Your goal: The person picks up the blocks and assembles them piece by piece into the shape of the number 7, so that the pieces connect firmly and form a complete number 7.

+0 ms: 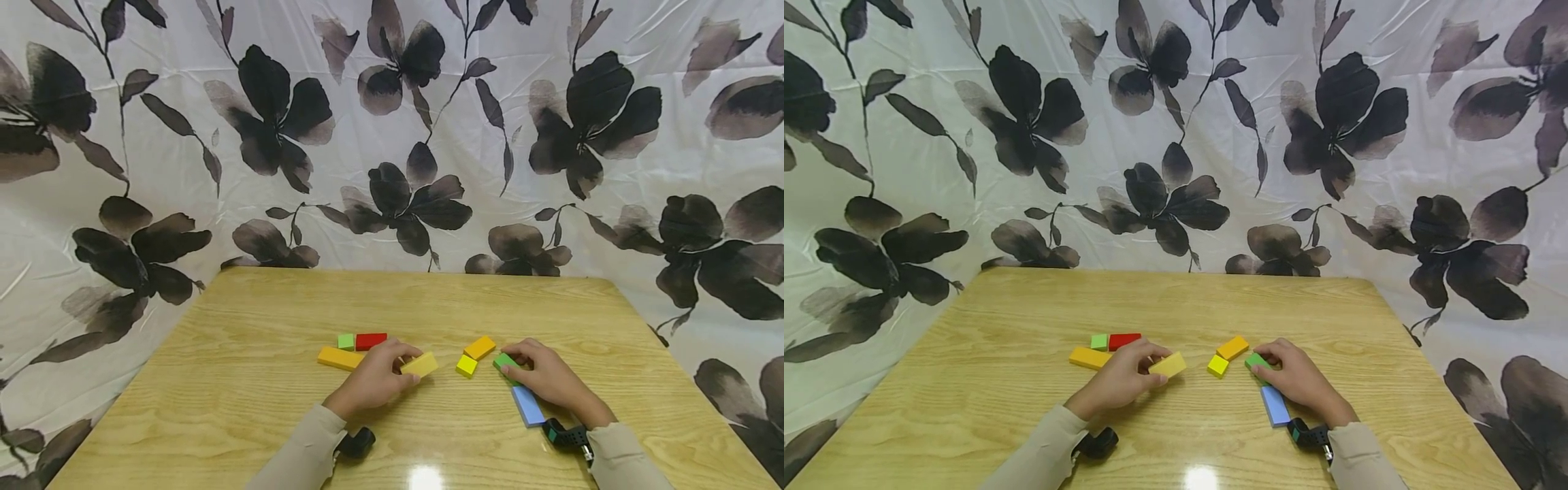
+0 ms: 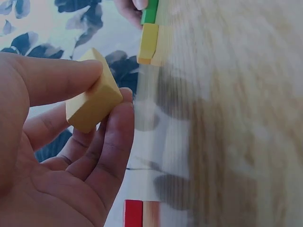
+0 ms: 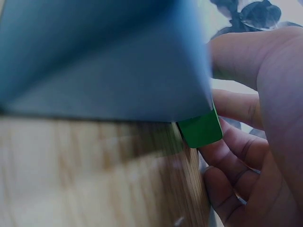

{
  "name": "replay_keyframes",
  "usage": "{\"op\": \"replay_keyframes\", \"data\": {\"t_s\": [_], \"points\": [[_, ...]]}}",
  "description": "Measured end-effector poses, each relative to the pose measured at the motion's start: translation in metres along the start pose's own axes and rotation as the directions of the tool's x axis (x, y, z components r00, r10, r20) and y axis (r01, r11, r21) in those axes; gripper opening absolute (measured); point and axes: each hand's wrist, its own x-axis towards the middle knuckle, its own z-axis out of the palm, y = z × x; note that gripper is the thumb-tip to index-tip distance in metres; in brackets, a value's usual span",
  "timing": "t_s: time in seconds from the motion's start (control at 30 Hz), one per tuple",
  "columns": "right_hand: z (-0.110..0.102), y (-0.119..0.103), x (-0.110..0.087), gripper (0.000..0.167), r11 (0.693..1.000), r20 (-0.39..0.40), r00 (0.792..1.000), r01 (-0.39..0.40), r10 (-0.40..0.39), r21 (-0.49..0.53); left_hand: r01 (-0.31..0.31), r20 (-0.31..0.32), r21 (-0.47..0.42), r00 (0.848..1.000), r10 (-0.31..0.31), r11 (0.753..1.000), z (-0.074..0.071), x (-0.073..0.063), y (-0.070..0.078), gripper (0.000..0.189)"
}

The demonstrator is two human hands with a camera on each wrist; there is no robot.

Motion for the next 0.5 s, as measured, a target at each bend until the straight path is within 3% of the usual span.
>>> {"op": "replay_keyframes", "data": {"t_s": [0.3, 0.5], "points": [[-0.0001, 0.0021, 0.0000, 0.042, 1.000, 0.009, 1.000, 0.003, -0.003, -0.001, 0.090, 0.020, -0.056, 0.996, -0.089, 0.994, 0.0013, -0.0033, 0.0021, 0.036], [-0.0001, 0.0014, 0.0002, 0.042, 1.000, 0.007, 1.000, 0.007, -0.007, -0.003, 0.088, 0.032, -0.080, 0.996, -0.086, 0.993, 0.0013, -0.0044, 0.0050, 0.047]]}}
